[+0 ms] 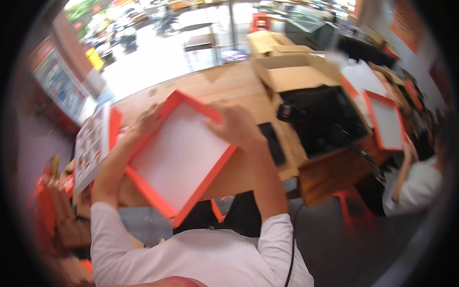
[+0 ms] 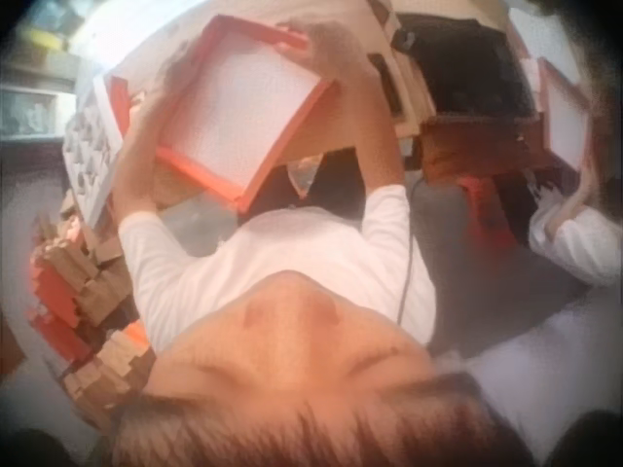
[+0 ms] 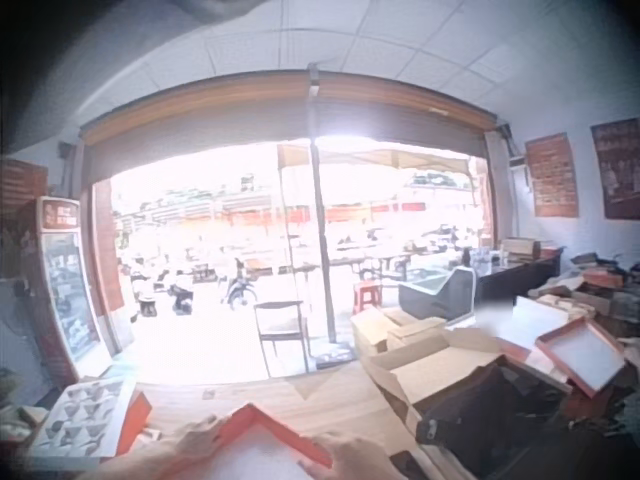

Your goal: The person assembles cardboard gift boxes by folding the pre-cut flaps and securing the box shape by hand at a table.

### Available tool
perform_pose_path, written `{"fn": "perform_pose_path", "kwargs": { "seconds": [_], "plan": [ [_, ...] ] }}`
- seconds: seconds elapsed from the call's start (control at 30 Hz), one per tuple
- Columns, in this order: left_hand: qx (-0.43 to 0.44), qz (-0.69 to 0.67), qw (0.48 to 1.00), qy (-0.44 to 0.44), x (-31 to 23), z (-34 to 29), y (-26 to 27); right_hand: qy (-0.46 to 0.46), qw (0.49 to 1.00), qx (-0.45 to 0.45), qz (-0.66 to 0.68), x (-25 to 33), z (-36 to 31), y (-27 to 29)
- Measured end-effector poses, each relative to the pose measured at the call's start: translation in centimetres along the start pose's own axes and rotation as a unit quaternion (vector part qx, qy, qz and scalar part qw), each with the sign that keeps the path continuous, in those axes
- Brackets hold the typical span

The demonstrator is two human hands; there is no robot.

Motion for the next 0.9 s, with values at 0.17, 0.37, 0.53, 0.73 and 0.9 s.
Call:
{"fn": "perform_pose_path", "kwargs": {
  "seconds": [0.17,0.37,0.53,0.73,0.9],
  "plan": [
    [-0.039,-0.014,0.991,-0.125,-2.2,-1.4,-0.5,-0.019,0.984,0.175,-0.020,-0.7,0.2,-2.6],
    [-0.011,0.015,0.975,-0.222,-9.2,-0.5,0.2,-0.155,0.932,0.315,-0.090,-4.7,-1.9,-4.3],
    [-0.043,0.022,0.976,-0.212,-9.9,-1.2,-0.1,-0.212,0.906,0.342,-0.132,-5.4,0.0,-9.2],
    [-0.055,0.056,0.977,-0.199,-10.6,-0.4,-1.4,-0.155,0.903,0.257,-0.307,-9.0,5.1,-16.7],
    [-0.046,0.104,0.979,-0.167,-11.2,-1.0,-1.1,-0.136,0.904,0.237,-0.328,-10.3,5.6,-20.0]
  ]
}}
Point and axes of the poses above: each hand's wrist, its own z-axis towards the middle knuckle, its own y-axis out of the back of the hand, x = y × z, the point moved 7 cm from there along z, towards the middle knuckle, and after that the axes turned 6 degrees about -x, right-handed, at the moved point
